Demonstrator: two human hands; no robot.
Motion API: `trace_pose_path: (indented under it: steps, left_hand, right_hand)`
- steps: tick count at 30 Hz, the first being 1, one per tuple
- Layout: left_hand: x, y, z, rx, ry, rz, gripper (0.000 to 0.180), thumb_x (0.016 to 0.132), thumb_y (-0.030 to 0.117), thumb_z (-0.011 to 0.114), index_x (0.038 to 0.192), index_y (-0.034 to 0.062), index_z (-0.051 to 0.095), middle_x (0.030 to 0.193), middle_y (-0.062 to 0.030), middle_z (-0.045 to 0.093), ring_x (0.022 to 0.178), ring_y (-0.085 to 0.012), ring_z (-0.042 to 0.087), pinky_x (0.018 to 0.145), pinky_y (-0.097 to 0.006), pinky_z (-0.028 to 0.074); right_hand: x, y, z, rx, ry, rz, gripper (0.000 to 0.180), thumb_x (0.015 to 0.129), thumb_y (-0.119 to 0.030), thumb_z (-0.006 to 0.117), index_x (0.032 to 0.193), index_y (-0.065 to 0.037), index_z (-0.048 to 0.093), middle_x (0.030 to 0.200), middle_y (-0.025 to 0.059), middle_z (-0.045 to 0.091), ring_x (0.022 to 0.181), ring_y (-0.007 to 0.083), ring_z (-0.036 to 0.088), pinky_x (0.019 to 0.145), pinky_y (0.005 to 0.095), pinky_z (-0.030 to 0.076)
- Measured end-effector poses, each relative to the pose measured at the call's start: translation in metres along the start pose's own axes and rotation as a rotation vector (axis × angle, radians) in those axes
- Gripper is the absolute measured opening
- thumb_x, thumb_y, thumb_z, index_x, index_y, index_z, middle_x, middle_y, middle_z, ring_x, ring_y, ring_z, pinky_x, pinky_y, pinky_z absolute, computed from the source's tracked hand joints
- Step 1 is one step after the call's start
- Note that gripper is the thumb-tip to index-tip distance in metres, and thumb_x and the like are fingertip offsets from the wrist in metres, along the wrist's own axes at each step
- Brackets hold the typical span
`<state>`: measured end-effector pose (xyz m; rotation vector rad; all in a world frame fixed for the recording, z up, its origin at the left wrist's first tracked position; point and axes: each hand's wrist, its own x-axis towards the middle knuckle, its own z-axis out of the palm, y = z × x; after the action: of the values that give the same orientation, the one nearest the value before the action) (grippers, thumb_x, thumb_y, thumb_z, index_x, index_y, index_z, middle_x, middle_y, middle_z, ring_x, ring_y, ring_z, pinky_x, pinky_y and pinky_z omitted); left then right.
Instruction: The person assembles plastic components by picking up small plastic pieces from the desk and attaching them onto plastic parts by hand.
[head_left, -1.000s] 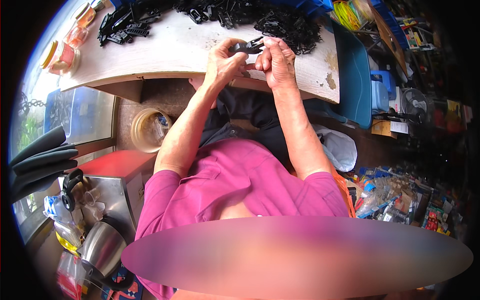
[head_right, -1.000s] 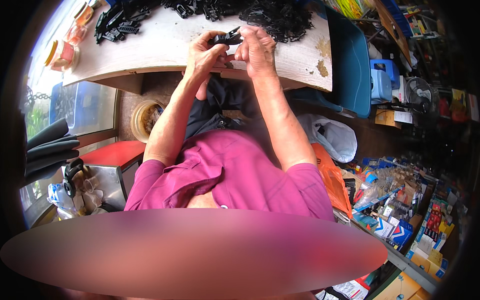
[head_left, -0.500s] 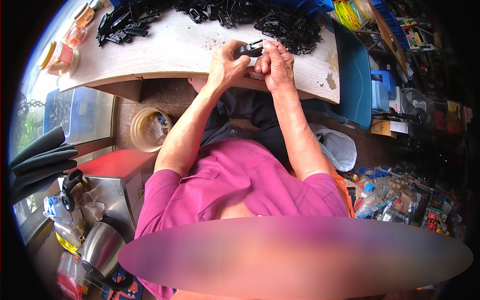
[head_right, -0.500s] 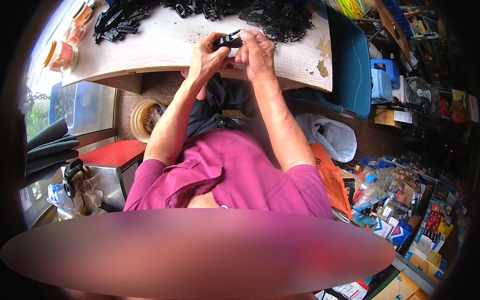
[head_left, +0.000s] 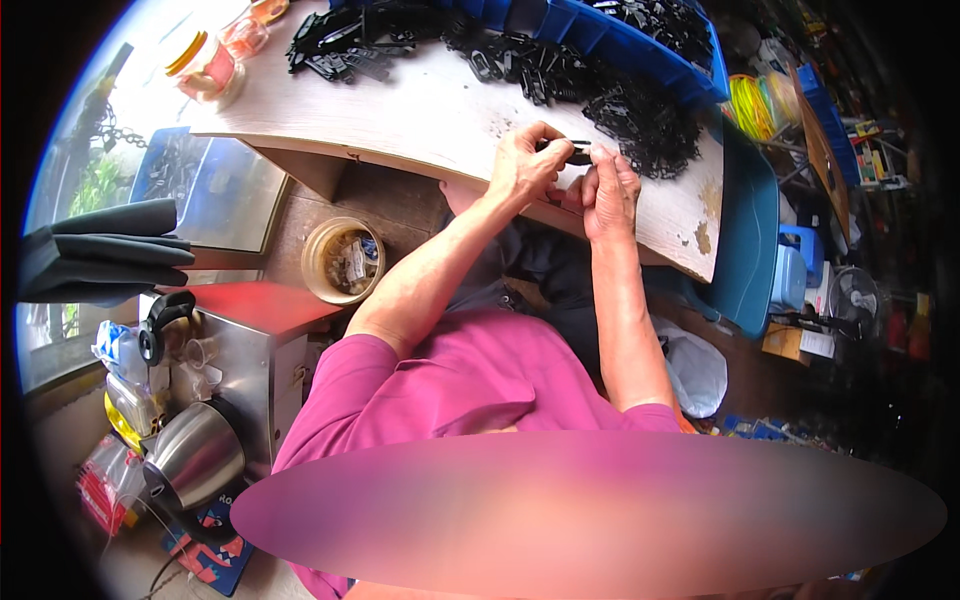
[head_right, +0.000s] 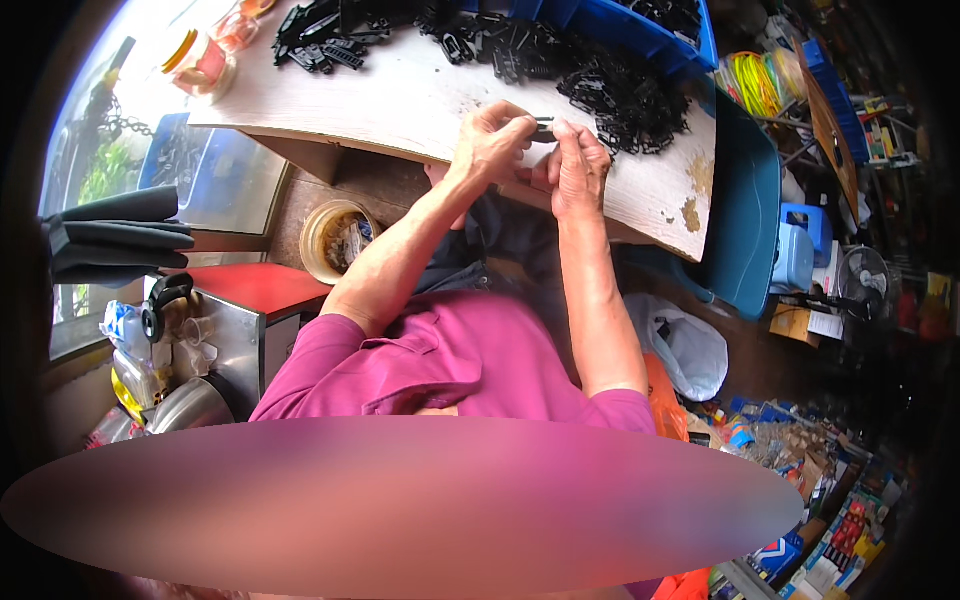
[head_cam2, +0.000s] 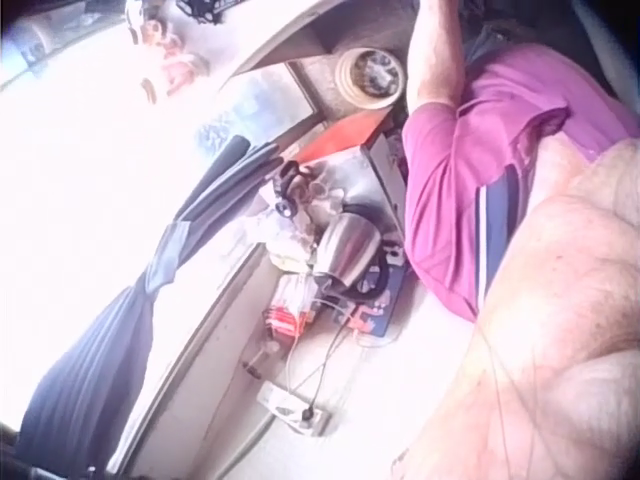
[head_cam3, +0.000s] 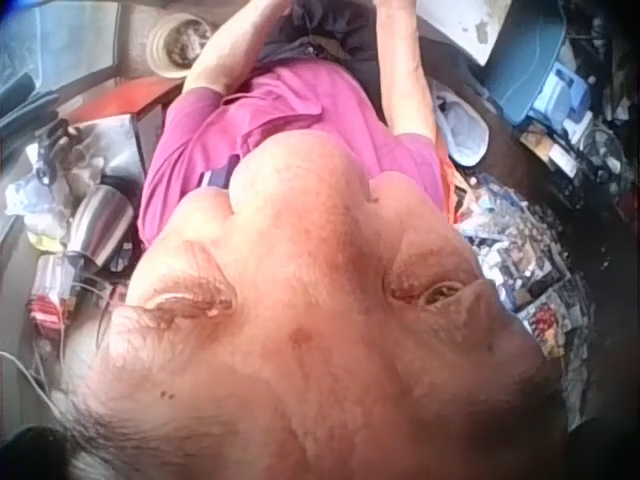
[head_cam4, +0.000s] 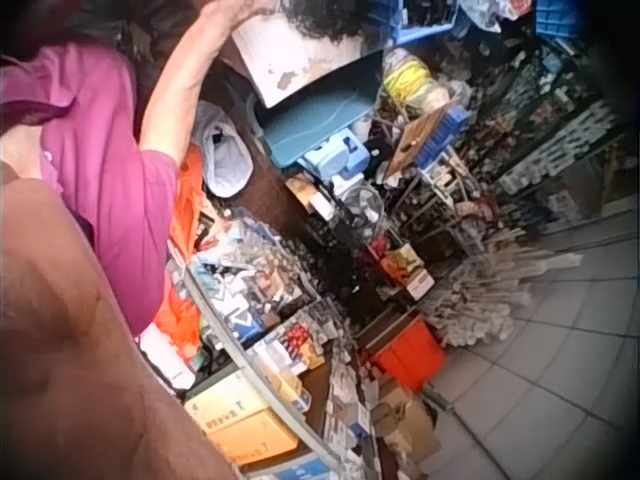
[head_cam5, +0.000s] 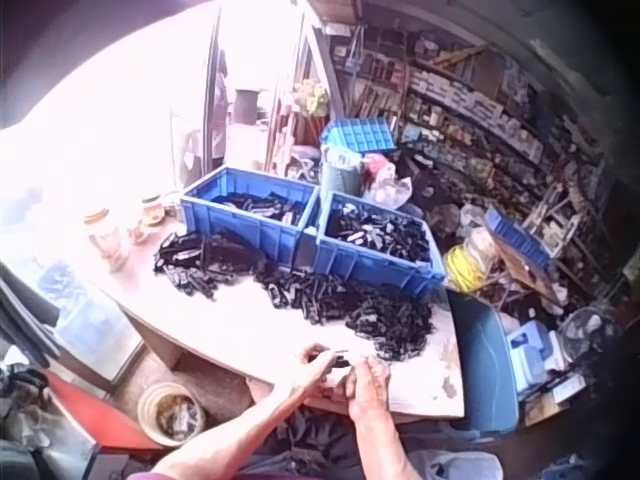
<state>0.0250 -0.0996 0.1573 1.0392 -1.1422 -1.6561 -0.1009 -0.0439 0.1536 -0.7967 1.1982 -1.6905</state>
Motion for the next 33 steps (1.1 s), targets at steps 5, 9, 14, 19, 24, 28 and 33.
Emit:
trace_pose_path:
  steps: [5,9,14,19,24,28,33]
  left_hand:
    - [-0.004,-0.006,-0.001,0.032,-0.003,0.164,0.017,0.082,0.016,0.067,0.087,-0.0006,0.067,0.061,-0.0032,0.059,0.049,-0.0077,0.053,0.045,-0.025,0.046]
    - [-0.009,-0.002,-0.008,-0.093,-0.002,0.022,0.016,0.084,0.015,0.067,0.087,-0.0002,0.066,0.065,-0.0034,0.061,0.051,-0.0074,0.053,0.045,-0.024,0.046]
    - [-0.01,0.0,-0.008,-0.14,-0.085,0.044,0.015,0.085,0.015,0.066,0.087,0.0003,0.066,0.068,-0.0041,0.062,0.052,-0.0073,0.054,0.044,-0.023,0.045]
    - [-0.012,0.002,-0.015,-0.226,-0.131,-0.06,0.014,0.09,0.016,0.061,0.089,0.0024,0.064,0.066,-0.0041,0.06,0.049,-0.0082,0.053,0.042,-0.024,0.046]
    - [-0.004,-0.002,-0.019,-0.171,-0.189,-0.018,0.027,0.095,0.026,0.048,0.098,0.0032,0.062,0.07,-0.0072,0.064,0.05,-0.013,0.057,0.045,-0.027,0.049]
    - [-0.008,0.007,-0.02,-0.155,-0.194,-0.102,0.035,0.097,0.032,0.043,0.106,0.0037,0.061,0.075,-0.0088,0.064,0.058,-0.0147,0.059,0.052,-0.029,0.052]
    - [-0.002,-0.005,-0.02,-0.166,-0.195,-0.089,0.036,0.1,0.035,0.046,0.109,0.003,0.06,0.081,-0.0085,0.063,0.064,-0.0149,0.061,0.059,-0.029,0.055]
  right_hand:
    - [-0.002,0.005,0.006,-0.016,0.123,0.041,0.02,0.087,-0.024,0.07,0.082,-0.008,0.059,0.048,-0.0015,0.041,0.038,0.0113,0.039,0.041,0.0298,0.044]
    - [-0.002,-0.006,0.011,-0.119,0.089,0.197,0.034,0.087,-0.038,0.067,0.083,-0.005,0.058,0.048,0.001,0.043,0.038,0.0135,0.04,0.041,0.0311,0.045]
    - [-0.006,-0.009,0.013,-0.223,0.038,0.168,0.038,0.09,-0.04,0.059,0.074,-0.005,0.058,0.05,0.0004,0.043,0.039,0.0128,0.04,0.036,0.0301,0.038]
    - [-0.009,-0.002,0.025,-0.224,0.139,0.092,0.033,0.089,-0.03,0.057,0.065,-0.008,0.053,0.054,-0.0019,0.045,0.04,0.0111,0.041,0.036,0.028,0.036]
    - [-0.01,0.006,0.014,-0.12,0.061,-0.026,0.032,0.094,-0.027,0.059,0.068,-0.011,0.054,0.051,-0.0048,0.038,0.039,0.0074,0.035,0.037,0.027,0.039]
    - [-0.012,0.008,0.01,-0.081,0.058,-0.031,0.032,0.092,-0.025,0.059,0.066,-0.008,0.055,0.054,-0.0036,0.04,0.039,0.0089,0.038,0.038,0.0276,0.04]
    - [-0.017,0.008,0.001,0.047,0.087,-0.036,0.031,0.09,-0.025,0.059,0.066,-0.007,0.056,0.054,-0.0016,0.043,0.037,0.0113,0.038,0.038,0.0307,0.045]
